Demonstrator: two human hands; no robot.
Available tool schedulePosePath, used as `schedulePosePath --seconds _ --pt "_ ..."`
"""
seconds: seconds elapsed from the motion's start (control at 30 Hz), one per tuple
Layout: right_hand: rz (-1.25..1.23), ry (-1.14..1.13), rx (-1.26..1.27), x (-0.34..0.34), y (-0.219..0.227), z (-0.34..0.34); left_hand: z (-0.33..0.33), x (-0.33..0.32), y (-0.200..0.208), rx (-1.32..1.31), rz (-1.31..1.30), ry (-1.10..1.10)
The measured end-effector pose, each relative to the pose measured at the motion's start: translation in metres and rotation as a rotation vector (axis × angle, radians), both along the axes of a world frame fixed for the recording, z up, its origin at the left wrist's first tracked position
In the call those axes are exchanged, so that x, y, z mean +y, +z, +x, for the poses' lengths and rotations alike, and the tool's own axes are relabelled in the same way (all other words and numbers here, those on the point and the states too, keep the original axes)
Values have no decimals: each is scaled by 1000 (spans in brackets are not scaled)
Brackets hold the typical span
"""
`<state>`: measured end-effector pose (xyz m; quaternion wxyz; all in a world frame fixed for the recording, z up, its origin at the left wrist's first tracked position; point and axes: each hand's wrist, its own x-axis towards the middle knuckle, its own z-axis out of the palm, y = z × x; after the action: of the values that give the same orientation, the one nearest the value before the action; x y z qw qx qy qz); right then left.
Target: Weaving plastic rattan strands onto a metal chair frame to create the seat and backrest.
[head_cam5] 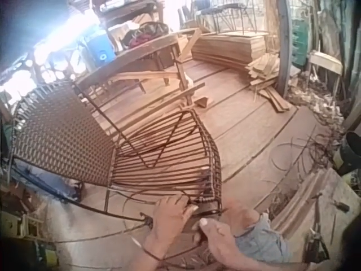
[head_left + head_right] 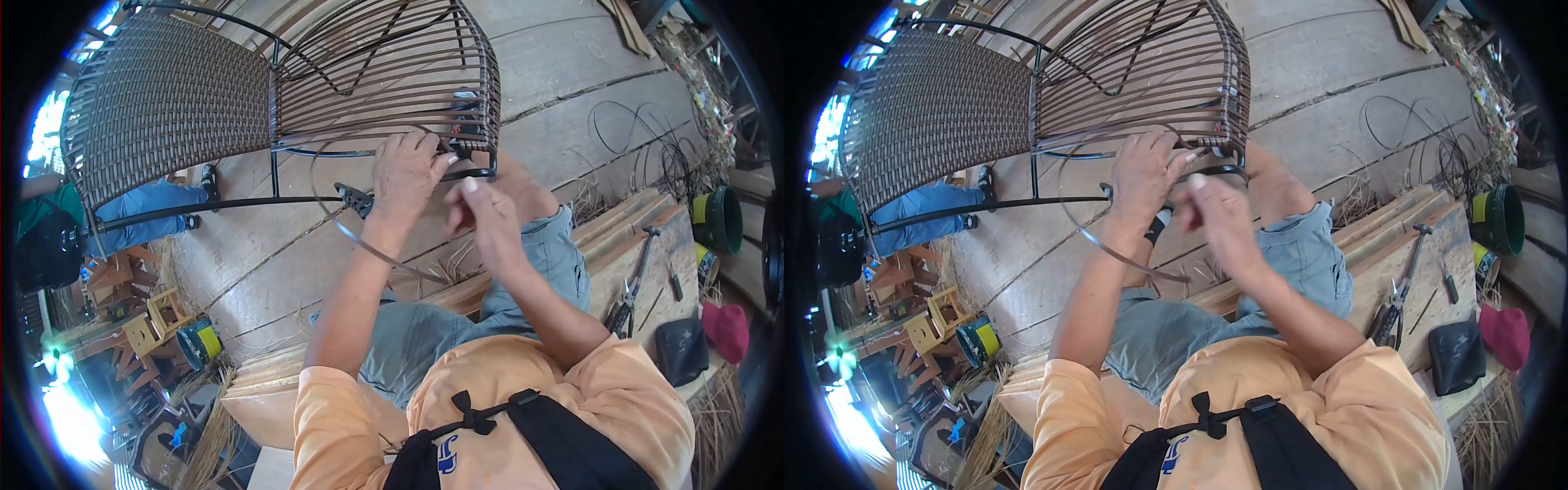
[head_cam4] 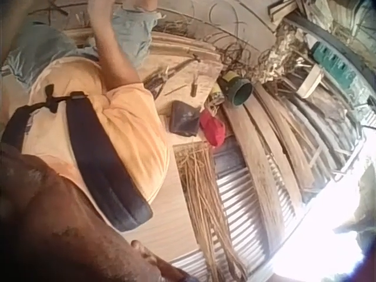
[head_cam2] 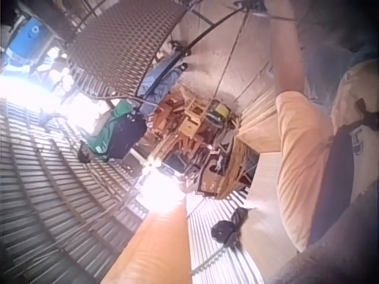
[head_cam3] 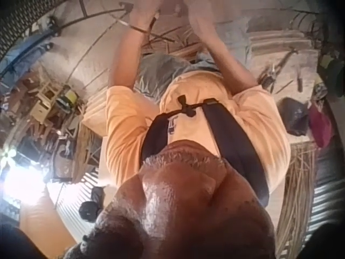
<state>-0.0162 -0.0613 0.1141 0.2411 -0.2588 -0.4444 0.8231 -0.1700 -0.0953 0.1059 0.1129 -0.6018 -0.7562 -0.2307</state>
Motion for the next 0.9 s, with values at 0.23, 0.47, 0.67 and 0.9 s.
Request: schedulePosePath --seconds 0.23,0.47,0.67,0.9 --pt "-89 28 -134 -5 -42 -24 -12 0 9 7 -146 -69" --pt "-84 -134 -67 -3 -68 -76 -27 22 27 -33 -392 -276" --pt "-333 -92 -129 -5 -36 -63 -40 26 32 -37 -545 -373" --pt "250 -101 -486 2 -39 -25 -3 4 -6 -254 -32 -39"
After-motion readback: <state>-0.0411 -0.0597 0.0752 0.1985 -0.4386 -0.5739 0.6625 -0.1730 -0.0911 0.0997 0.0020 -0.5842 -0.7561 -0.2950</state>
